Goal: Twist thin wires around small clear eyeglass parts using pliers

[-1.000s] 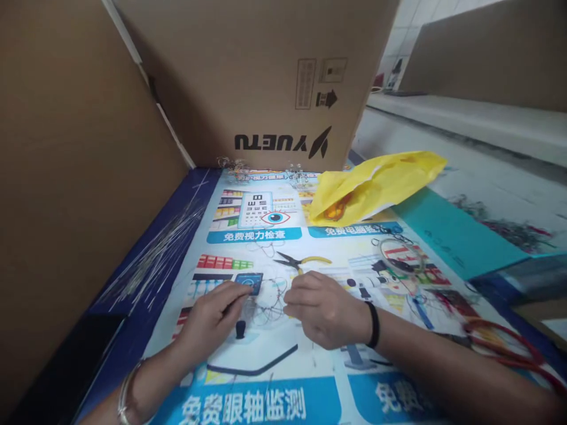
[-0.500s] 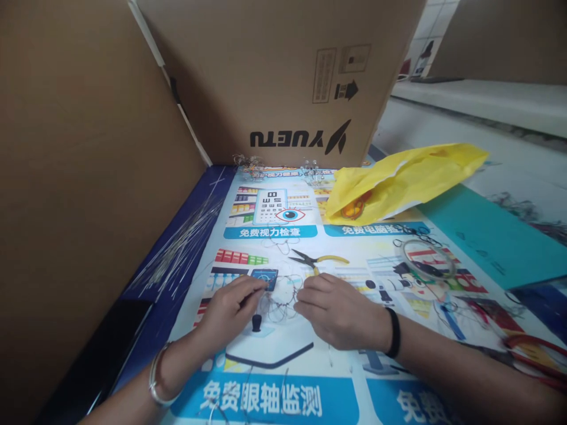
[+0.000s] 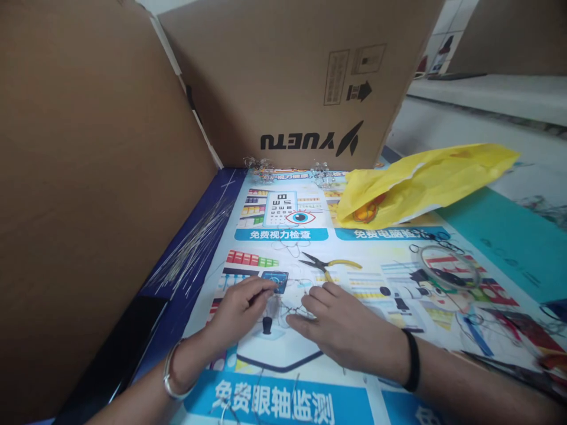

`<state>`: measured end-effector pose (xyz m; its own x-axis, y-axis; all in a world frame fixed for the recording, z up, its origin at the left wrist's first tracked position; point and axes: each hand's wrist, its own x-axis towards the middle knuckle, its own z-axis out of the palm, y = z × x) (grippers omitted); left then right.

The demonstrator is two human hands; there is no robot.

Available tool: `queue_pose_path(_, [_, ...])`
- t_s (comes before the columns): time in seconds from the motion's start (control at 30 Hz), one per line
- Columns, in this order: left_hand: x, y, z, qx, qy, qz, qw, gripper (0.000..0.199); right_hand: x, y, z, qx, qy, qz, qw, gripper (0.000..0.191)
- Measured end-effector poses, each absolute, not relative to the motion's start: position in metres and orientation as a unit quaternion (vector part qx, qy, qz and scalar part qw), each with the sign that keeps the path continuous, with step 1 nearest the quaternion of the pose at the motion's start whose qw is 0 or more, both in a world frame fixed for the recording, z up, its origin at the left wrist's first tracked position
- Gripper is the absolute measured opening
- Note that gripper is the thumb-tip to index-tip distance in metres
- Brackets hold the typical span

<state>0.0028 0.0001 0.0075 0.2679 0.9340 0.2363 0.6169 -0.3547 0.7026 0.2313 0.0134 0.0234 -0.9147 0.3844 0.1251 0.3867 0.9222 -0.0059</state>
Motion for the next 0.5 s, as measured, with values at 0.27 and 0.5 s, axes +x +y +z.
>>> queue_pose_path(0.27, [-0.0024, 0.0021, 0.0034, 0.668, 0.561, 0.315, 0.373, 0.021, 0.2301, 0.0136, 0.0179, -0.204, -0.977, -0.004, 0.069, 0.028])
queue_pose_path(0.5, [-0.0020, -0.0005, 0.0115, 0.681, 0.551, 0.306, 0.373, 0.020, 0.2308, 0.0135, 0.0193, -0.208, -0.975, 0.004, 0.074, 0.029])
